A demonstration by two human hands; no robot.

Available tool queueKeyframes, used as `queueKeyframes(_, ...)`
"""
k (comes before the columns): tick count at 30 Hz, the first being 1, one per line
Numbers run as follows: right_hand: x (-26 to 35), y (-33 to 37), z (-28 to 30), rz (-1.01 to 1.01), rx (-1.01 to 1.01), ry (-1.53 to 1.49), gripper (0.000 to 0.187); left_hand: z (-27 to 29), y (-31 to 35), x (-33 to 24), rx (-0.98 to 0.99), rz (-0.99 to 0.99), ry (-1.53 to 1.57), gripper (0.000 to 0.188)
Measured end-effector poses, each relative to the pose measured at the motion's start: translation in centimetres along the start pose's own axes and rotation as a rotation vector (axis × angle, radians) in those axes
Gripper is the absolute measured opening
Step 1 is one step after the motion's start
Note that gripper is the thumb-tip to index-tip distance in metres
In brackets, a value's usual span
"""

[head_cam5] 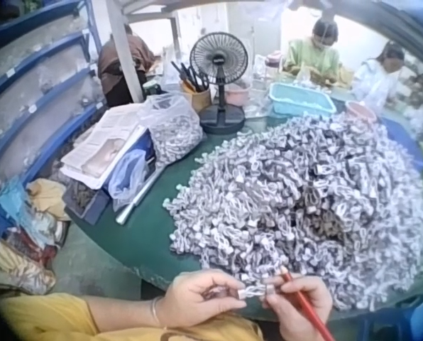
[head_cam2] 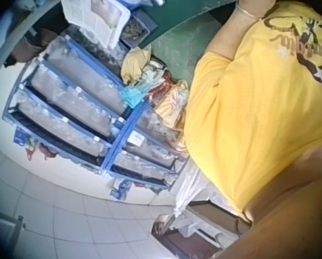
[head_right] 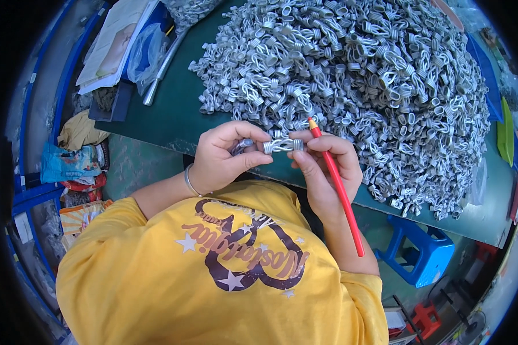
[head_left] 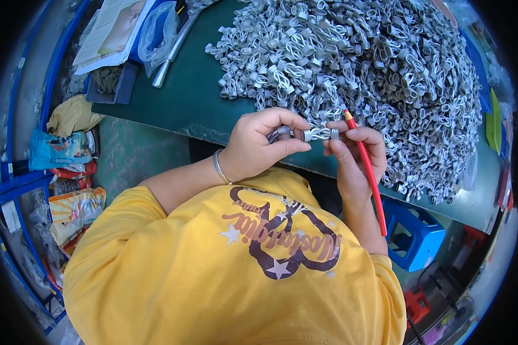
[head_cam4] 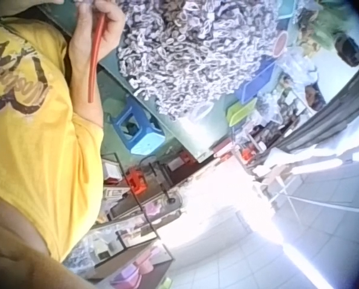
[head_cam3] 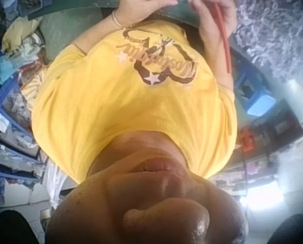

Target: The person picks up metal zipper sliders and pull tabs one at a time from a large pile on a workbench. The person slides each pull tab into the slider body and then pushes a small metal cap into place by hand to secure the assembly.

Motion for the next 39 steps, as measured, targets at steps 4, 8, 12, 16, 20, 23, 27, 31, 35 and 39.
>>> queueKeyframes(4, -0.3, 0.1, -0.3, 0.017, -0.03, 0.081, 0.022, 0.0, -0.1, -0.5, -0.062, -0.057, -0.075, 0.022)
queueKeyframes(8, -0.4, 0.1, -0.2, 0.089, 0.0, 0.101, 0.017, 0.0, -0.5, -0.5, -0.057, -0.15, -0.093, 0.018)
queueKeyframes(12, -0.3, -0.5, -0.3, 0.149, 0.008, 0.193, 0.024, 0.4, -0.6, -0.5, -0.031, -0.044, 0.027, 0.019)
queueKeyframes(16, -0.2, -1.0, -1.3, 0.174, 0.007, 0.088, 0.027, 0.7, -0.6, 0.1, -0.016, 0.062, 0.154, 0.02)
queueKeyframes(20, -0.2, -0.7, -0.7, 0.02, -0.044, 0.133, 0.023, 0.9, -1.0, -0.6, -0.033, -0.036, 0.033, 0.019)
queueKeyframes(23, 0.0, -1.1, -0.7, 0.007, -0.049, 0.122, 0.024, 0.6, -1.3, -0.6, -0.08, -0.032, 0.021, 0.02)
queueKeyframes(27, -0.2, -1.4, -1.3, 0.141, 0.051, 0.113, 0.027, 1.2, -0.9, -0.8, -0.102, 0.057, 0.102, 0.021)
queueKeyframes(31, -0.5, -1.5, -1.2, 0.245, 0.097, 0.119, 0.029, 1.2, -1.1, -0.6, -0.068, 0.055, 0.129, 0.023)
queueKeyframes(35, -0.5, -1.6, -0.9, 0.241, 0.107, 0.124, 0.03, 1.1, -1.1, -0.5, -0.07, 0.044, 0.108, 0.023)
queueKeyframes(39, -0.7, -1.6, -0.9, 0.283, 0.105, 0.116, 0.032, 0.8, -1.1, -0.4, -0.07, 0.048, 0.154, 0.023)
Point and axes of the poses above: each hand's wrist, its own y-axis away from the middle knuckle, its own z-axis out of the back of the hand, x = y × z, the point moved 1 cm from there along -y, towards the middle knuckle, and after that the axes turned 5 degrees about -x, right-handed, at the moved point
